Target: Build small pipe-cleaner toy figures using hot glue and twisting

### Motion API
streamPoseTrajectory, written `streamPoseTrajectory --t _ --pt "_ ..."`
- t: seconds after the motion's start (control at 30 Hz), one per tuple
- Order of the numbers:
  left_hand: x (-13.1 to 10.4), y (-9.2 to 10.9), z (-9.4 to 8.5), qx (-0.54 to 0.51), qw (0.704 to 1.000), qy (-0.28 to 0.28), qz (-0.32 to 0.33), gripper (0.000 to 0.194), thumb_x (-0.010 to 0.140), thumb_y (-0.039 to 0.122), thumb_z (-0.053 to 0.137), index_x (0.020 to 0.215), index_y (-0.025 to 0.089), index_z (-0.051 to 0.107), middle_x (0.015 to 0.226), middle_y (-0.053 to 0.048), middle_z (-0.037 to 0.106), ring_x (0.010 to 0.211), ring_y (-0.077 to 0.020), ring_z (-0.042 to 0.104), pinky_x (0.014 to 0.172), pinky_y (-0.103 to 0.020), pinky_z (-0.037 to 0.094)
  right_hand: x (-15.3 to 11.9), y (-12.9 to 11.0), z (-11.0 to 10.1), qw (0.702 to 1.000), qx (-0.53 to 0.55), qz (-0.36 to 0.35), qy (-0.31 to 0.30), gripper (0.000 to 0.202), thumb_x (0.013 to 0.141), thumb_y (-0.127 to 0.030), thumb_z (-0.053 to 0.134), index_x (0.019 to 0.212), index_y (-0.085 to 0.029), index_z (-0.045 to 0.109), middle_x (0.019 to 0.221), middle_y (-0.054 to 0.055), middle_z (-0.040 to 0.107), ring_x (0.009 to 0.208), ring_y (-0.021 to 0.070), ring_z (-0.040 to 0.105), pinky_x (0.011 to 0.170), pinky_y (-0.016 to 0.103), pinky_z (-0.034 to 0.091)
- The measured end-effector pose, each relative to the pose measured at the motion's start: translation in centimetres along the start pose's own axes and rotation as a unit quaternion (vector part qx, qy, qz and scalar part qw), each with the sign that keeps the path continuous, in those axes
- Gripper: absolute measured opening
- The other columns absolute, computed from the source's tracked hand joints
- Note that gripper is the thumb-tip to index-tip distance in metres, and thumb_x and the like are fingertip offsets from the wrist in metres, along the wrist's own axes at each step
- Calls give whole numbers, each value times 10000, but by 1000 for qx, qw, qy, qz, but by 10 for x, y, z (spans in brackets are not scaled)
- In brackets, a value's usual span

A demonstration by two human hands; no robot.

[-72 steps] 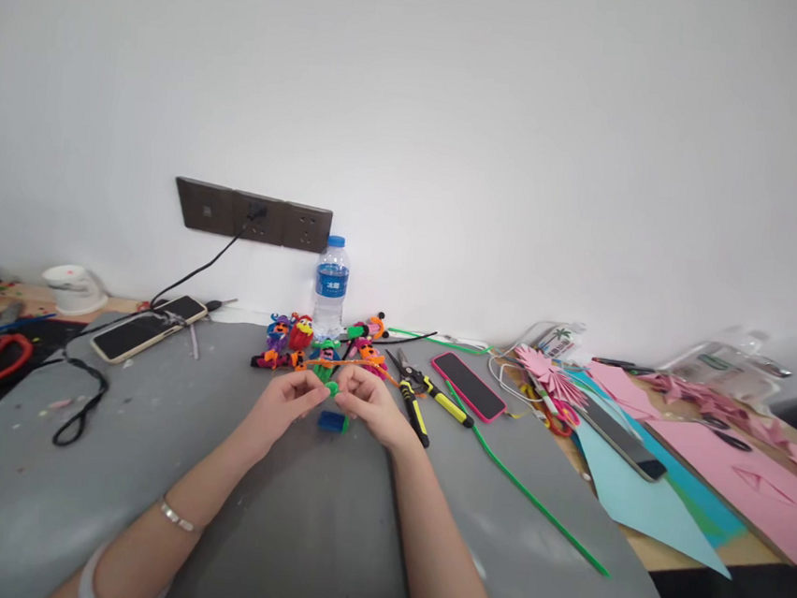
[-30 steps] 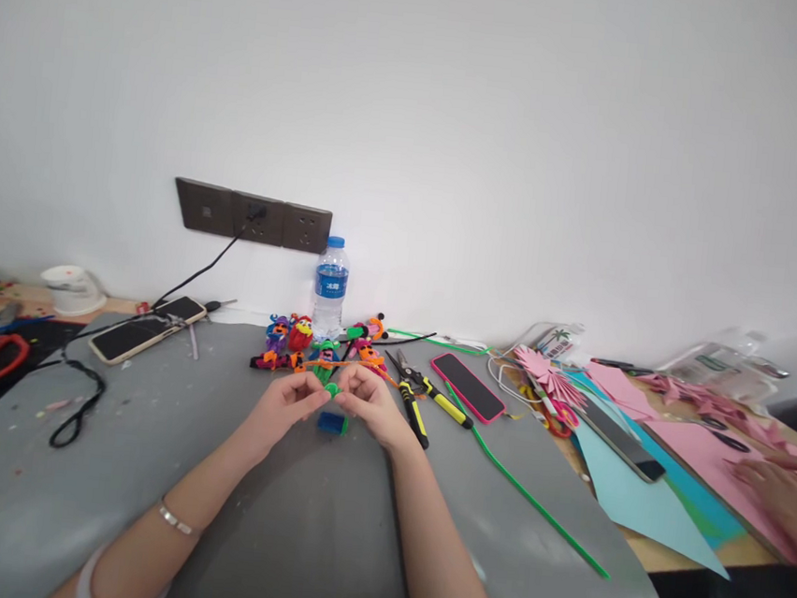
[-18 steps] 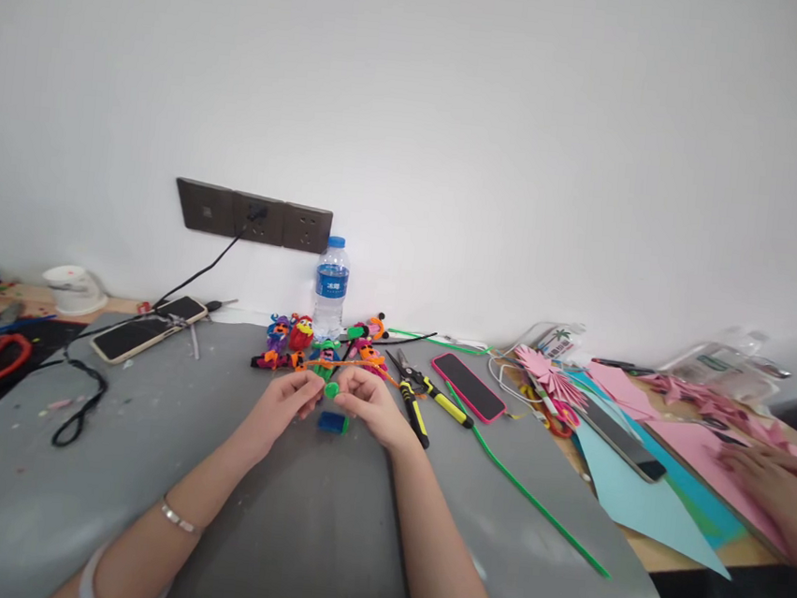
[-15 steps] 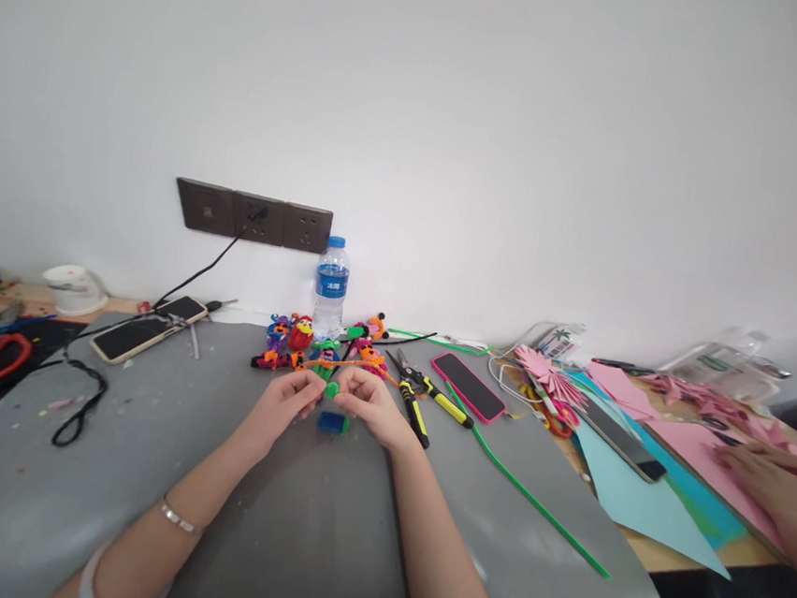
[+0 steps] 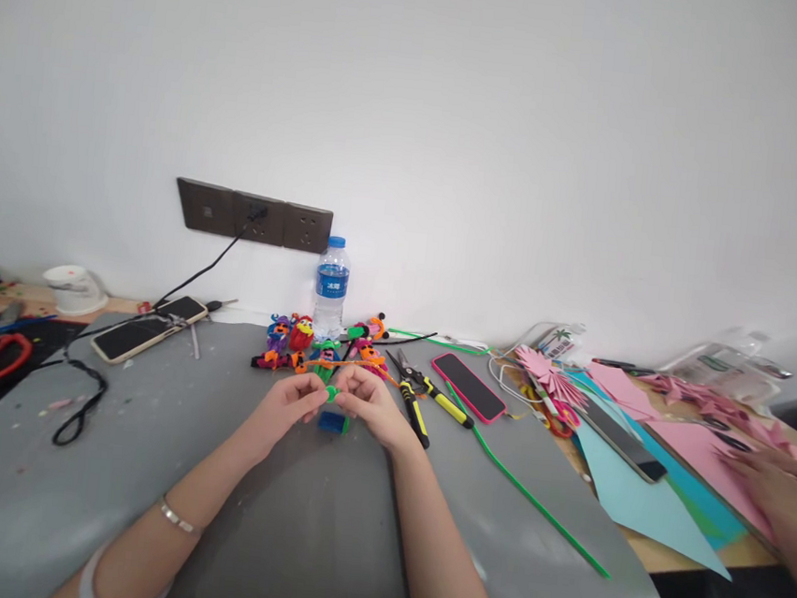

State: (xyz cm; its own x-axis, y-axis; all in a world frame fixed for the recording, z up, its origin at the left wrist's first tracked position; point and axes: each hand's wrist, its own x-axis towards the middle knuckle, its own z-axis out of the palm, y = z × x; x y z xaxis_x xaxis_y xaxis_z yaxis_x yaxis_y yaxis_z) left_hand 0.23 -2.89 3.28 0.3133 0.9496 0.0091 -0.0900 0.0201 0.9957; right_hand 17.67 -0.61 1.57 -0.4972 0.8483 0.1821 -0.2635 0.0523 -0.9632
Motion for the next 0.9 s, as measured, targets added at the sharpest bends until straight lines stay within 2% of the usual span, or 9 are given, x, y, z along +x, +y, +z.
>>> streamPoseTrajectory --t 0.6,0.9 --pt "1 -3 -1 13 1000 -13 22 350 726 470 672 637 175 505 576 55 415 532 -91 366 522 -223 311 0 1 0 1000 10 -8 0 301 748 -360 750 805 -185 512 665 -55 439 519 67 346 488 196 260" --pt "1 -3 -1 60 996 32 58 338 739 465 669 643 172 532 602 42 443 553 -97 389 514 -215 331 1 3 -1 1000 9 2 13 299 764 -386 731 887 -185 548 624 -67 433 487 60 318 466 189 245"
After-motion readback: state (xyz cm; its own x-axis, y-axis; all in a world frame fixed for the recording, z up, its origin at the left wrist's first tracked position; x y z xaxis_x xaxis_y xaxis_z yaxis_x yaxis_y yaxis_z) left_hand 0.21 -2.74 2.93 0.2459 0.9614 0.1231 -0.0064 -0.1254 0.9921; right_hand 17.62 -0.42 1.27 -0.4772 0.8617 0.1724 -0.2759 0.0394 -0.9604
